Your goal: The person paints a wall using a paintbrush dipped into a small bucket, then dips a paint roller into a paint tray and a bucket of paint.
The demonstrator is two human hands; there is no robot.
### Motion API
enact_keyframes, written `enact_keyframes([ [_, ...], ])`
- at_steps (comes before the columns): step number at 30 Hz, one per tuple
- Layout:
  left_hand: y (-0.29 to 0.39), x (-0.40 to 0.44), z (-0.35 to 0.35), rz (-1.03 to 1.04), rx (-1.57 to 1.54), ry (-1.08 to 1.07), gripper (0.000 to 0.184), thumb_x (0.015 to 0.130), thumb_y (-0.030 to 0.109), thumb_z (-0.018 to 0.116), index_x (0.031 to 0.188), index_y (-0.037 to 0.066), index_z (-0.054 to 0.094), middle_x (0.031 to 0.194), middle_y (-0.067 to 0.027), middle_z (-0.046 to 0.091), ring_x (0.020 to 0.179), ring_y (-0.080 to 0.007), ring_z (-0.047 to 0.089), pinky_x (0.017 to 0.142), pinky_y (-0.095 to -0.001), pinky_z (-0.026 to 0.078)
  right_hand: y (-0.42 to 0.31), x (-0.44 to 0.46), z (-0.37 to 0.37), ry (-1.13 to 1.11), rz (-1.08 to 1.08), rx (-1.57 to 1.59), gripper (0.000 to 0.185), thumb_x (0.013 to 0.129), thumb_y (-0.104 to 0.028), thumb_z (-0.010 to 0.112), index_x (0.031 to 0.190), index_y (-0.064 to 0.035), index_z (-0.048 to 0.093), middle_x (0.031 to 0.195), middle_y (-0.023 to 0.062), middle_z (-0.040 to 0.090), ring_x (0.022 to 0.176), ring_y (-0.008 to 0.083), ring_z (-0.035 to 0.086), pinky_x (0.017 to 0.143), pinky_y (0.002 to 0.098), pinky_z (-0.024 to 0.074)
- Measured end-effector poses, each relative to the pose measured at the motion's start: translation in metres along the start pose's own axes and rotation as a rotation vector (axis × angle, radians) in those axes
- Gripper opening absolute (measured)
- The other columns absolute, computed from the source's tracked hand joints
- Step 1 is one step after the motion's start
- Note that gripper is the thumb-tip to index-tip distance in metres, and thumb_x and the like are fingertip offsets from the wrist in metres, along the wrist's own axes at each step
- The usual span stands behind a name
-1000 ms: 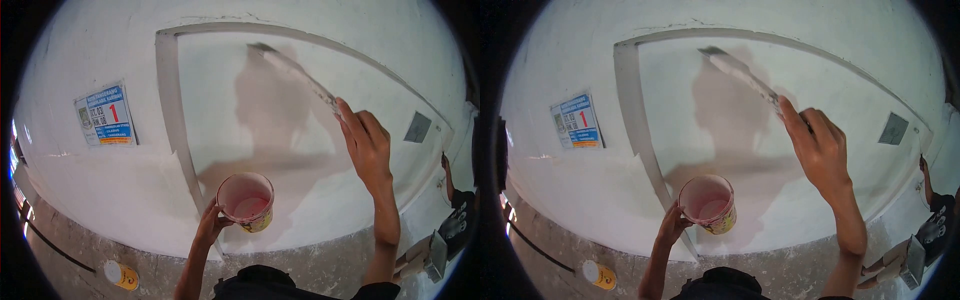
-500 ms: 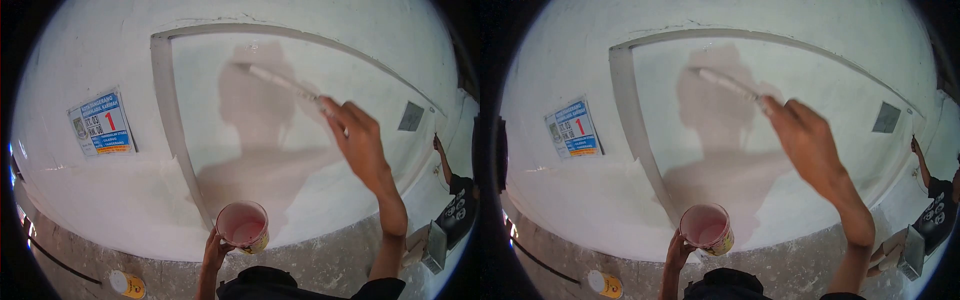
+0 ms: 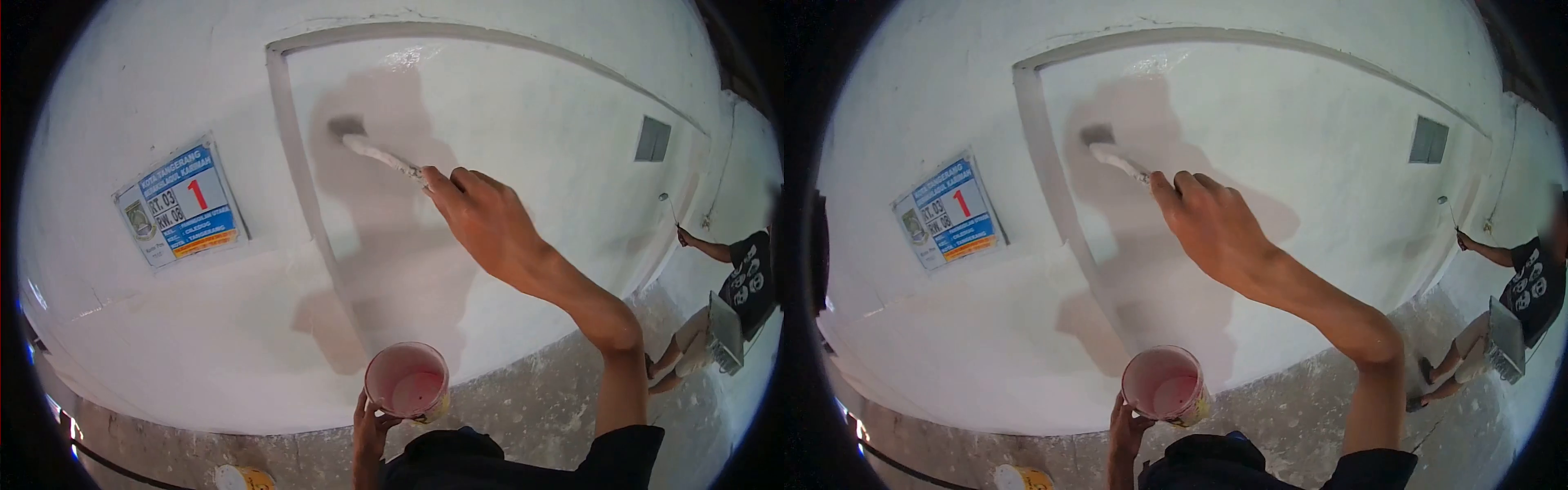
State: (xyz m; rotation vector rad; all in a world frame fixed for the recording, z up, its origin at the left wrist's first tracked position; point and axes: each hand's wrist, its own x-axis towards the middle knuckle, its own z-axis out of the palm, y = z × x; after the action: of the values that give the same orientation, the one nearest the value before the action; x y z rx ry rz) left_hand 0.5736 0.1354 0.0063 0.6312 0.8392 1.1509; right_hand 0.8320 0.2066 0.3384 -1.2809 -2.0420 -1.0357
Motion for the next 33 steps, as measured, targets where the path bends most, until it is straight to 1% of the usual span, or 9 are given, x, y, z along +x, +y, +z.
enact_keyframes([
  [2,-0.002,-0.010,-0.014,0.012,-0.082,-0.006,0.054,0.091,0.010,0.053,0.143,0.008,0.039,0.103,-0.0165,0.065,0.076,-0.0277,0.072,0.061,-0.0325,0.063,-0.005,0.004,-0.015,0.021,0.082,0.345,0.028,0.089,-0.004,0.057,0.116,0.0036,0.060,0.076,0.0158,0.057,0.070,0.0319,0.062,0.063,0.0399,0.0533],
  [4,-0.002,-0.020,-0.033,0.007,-0.066,-0.016,0.044,0.093,0.013,0.051,0.135,0.008,0.043,0.110,-0.0141,0.063,0.078,-0.0254,0.073,0.062,-0.0317,0.064,-0.004,0.023,-0.037,0.011,0.119,0.258,0.020,0.095,-0.010,0.055,0.108,0.0037,0.062,0.079,0.0211,0.063,0.075,0.0392,0.063,0.067,0.0465,0.0516],
  [6,-0.005,-0.027,-0.053,0.010,-0.095,0.013,0.057,0.091,0.009,0.054,0.145,0.008,0.036,0.107,-0.0183,0.064,0.074,-0.0289,0.072,0.061,-0.0330,0.064,0.006,0.034,-0.036,0.191,0.060,0.140,0.018,0.093,-0.008,0.057,0.105,0.0035,0.063,0.079,0.0207,0.063,0.074,0.0374,0.063,0.065,0.0444,0.0526],
  [12,0.004,-0.055,-0.087,0.010,-0.074,0.059,0.049,0.094,0.012,0.051,0.142,0.009,0.039,0.114,-0.0144,0.063,0.079,-0.0271,0.073,0.063,-0.0318,0.064,-0.022,0.045,-0.022,0.391,0.036,-0.123,0.028,0.083,0.000,0.063,0.111,0.0020,0.065,0.076,0.0120,0.059,0.068,0.0248,0.063,0.057,0.0334,0.0544],
  [13,0.006,-0.056,-0.092,0.002,-0.074,0.056,0.049,0.094,0.012,0.051,0.142,0.009,0.039,0.114,-0.0144,0.063,0.079,-0.0271,0.073,0.063,-0.0318,0.064,-0.025,0.044,-0.013,0.375,-0.031,-0.185,0.039,0.074,0.002,0.065,0.114,0.0019,0.065,0.075,0.0076,0.057,0.066,0.0194,0.061,0.053,0.0285,0.0526],
  [18,0.012,-0.060,-0.116,-0.014,-0.046,0.018,0.049,0.094,0.014,0.050,0.142,0.010,0.039,0.115,-0.0130,0.063,0.079,-0.0267,0.073,0.063,-0.0313,0.064,-0.065,0.015,0.039,0.077,-0.295,-0.219,0.048,0.071,0.001,0.065,0.119,0.0035,0.062,0.076,0.0060,0.057,0.064,0.0157,0.059,0.050,0.0252,0.0495],
  [23,0.022,-0.064,-0.119,0.012,-0.070,0.085,0.058,0.091,0.013,0.054,0.146,0.011,0.037,0.111,-0.0144,0.063,0.071,-0.0254,0.072,0.060,-0.0314,0.063,-0.053,0.020,-0.014,-0.249,0.029,0.238,0.019,0.095,-0.009,0.052,0.104,-0.0023,0.067,0.081,0.0190,0.062,0.078,0.0366,0.066,0.069,0.0470,0.0541],
  [26,0.022,-0.065,-0.122,0.021,-0.049,0.078,0.058,0.091,0.014,0.054,0.146,0.011,0.037,0.112,-0.0140,0.063,0.071,-0.0242,0.072,0.061,-0.0310,0.063,-0.018,0.046,-0.018,-0.109,0.096,0.289,0.023,0.095,-0.017,0.060,0.109,-0.0017,0.070,0.094,0.0229,0.068,0.086,0.0396,0.065,0.078,0.0459,0.0527],
  [33,0.016,-0.066,-0.110,0.027,-0.072,0.052,0.057,0.092,0.012,0.052,0.146,0.010,0.035,0.110,-0.0147,0.064,0.074,-0.0251,0.073,0.061,-0.0310,0.064,0.004,0.095,-0.049,0.329,0.013,-0.130,0.020,0.090,-0.010,0.059,0.106,0.0028,0.064,0.083,0.0189,0.065,0.078,0.0354,0.066,0.067,0.0414,0.0561],
])
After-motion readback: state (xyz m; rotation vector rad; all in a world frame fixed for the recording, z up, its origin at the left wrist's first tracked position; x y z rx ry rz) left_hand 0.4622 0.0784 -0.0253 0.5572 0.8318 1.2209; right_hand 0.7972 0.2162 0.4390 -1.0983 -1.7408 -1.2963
